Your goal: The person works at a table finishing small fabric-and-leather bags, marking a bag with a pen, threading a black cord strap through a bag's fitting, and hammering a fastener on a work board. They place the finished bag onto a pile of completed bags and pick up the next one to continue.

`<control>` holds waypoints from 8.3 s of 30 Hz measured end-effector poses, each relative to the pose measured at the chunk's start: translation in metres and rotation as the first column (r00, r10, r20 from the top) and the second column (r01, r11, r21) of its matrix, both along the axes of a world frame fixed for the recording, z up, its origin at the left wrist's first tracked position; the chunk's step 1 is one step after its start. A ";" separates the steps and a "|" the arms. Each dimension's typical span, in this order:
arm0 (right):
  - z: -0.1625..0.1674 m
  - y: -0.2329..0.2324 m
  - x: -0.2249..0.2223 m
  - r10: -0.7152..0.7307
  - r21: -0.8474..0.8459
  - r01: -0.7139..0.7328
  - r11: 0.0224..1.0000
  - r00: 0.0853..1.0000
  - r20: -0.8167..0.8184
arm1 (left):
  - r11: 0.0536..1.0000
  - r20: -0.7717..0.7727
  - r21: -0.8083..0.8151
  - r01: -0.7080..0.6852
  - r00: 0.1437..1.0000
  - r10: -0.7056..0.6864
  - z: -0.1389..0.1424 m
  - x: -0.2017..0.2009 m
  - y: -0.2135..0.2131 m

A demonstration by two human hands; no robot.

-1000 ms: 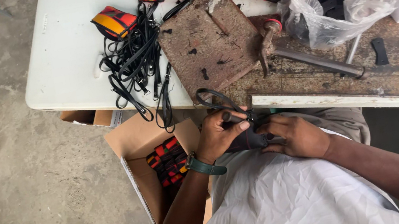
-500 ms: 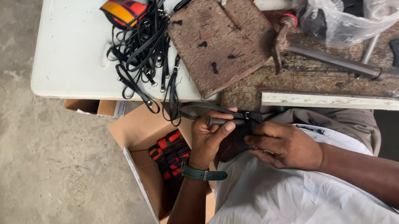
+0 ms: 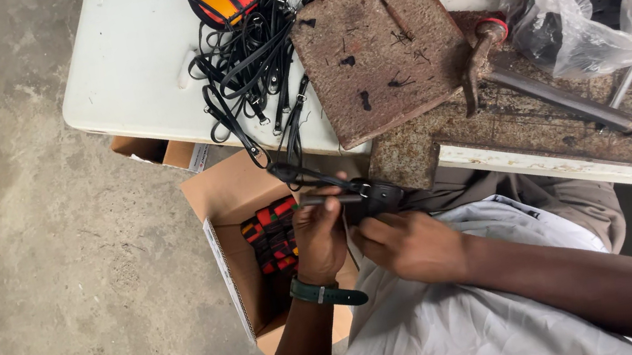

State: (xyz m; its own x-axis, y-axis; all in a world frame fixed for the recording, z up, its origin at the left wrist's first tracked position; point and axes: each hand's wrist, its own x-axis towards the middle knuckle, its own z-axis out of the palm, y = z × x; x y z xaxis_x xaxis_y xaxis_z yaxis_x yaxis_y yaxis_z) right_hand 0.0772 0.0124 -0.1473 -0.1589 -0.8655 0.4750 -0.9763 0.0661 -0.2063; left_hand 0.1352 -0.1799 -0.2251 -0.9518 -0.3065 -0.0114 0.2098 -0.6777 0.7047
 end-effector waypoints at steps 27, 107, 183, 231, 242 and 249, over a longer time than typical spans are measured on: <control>-0.072 0.070 -0.021 -0.626 0.533 0.329 0.779 0.384 0.679 | 0.869 0.219 -0.085 -0.487 0.842 0.493 -0.008 -0.072 0.012; -0.053 0.046 -0.015 -0.221 0.461 0.450 0.765 -0.489 0.844 | 0.422 -0.033 -0.906 -0.032 0.999 0.006 0.071 -0.048 0.020; 0.127 0.052 -0.087 -0.678 0.619 0.453 0.642 0.712 0.182 | 0.163 0.220 -0.956 0.243 0.964 -0.148 0.064 -0.060 0.012; -0.006 0.039 -0.041 -0.344 0.259 0.230 0.938 0.548 0.763 | 0.459 -0.075 -0.878 -0.137 0.986 0.150 0.057 0.008 0.039; 0.050 0.156 -0.047 0.243 -0.196 0.232 0.953 -0.195 0.950 | -0.243 -0.003 -0.970 0.011 0.998 0.057 0.154 -0.165 0.027; 0.051 0.234 -0.069 0.712 -0.596 0.489 0.637 -0.078 0.698 | -0.725 0.256 -0.674 0.146 0.966 -0.044 0.122 -0.328 0.104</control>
